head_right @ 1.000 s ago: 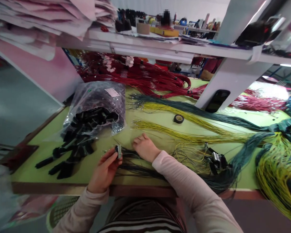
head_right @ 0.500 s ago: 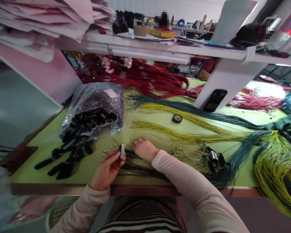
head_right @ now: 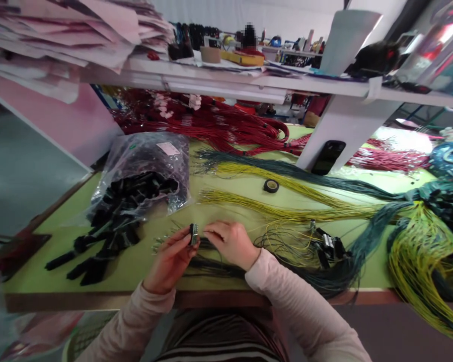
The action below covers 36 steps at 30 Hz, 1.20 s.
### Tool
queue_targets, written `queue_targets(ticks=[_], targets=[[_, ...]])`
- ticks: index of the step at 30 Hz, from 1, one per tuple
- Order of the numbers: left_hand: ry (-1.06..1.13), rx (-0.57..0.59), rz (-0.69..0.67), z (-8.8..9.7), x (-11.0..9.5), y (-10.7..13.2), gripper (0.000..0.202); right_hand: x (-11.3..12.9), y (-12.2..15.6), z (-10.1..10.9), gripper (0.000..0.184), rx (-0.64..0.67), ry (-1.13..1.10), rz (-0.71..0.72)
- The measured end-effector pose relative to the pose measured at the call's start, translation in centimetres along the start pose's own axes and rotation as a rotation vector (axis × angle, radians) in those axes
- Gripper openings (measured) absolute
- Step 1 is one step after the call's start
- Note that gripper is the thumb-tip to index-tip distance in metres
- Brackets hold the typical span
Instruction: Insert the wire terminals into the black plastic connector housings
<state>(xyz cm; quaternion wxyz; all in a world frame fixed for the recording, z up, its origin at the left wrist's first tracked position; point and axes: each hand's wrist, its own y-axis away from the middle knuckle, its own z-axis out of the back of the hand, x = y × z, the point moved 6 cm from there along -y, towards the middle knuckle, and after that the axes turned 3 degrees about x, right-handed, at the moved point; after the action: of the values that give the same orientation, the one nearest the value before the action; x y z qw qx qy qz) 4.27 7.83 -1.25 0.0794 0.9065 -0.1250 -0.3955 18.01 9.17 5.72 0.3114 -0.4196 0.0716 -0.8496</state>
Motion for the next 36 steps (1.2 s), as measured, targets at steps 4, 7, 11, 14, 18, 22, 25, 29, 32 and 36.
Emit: queue_targets(ticks=[4,7,11,14,18,22,25,29,32,36], targets=[[0.006,0.059,-0.014,-1.4,-0.2,-0.2,0.024,0.7,-0.1,1.2,0.014,-0.035,0.019,0.015],[-0.007,0.098,-0.031,-2.2,-0.6,-0.1,0.024,1.1,-0.2,2.0,0.014,-0.054,0.013,0.010],[-0.023,0.118,-0.051,-2.8,-0.8,0.1,0.025,1.7,-0.1,2.5,0.012,-0.034,-0.030,0.010],[-0.019,0.117,-0.051,-3.0,-0.7,0.1,0.026,2.0,0.1,2.5,0.012,-0.012,-0.040,0.014],[-0.016,0.128,-0.048,-3.1,-0.4,0.1,0.027,2.1,0.4,2.6,0.014,-0.016,-0.035,0.018],[-0.020,0.135,-0.048,-3.3,-0.3,0.2,0.027,1.8,0.7,2.6,0.016,-0.030,-0.012,-0.014],[-0.029,0.135,-0.049,-3.4,-0.3,0.2,0.027,1.5,0.8,2.5,0.018,-0.029,0.009,-0.045],[-0.049,0.125,-0.052,-3.2,-0.2,0.2,0.027,1.4,0.8,2.5,0.017,-0.035,0.015,-0.069],[-0.062,0.106,-0.065,-3.1,-0.1,0.1,0.029,1.5,0.8,2.6,0.018,-0.041,0.022,-0.074],[-0.084,0.062,-0.107,-2.8,-0.1,0.0,0.030,1.5,0.7,2.6,0.019,-0.047,0.040,-0.080]])
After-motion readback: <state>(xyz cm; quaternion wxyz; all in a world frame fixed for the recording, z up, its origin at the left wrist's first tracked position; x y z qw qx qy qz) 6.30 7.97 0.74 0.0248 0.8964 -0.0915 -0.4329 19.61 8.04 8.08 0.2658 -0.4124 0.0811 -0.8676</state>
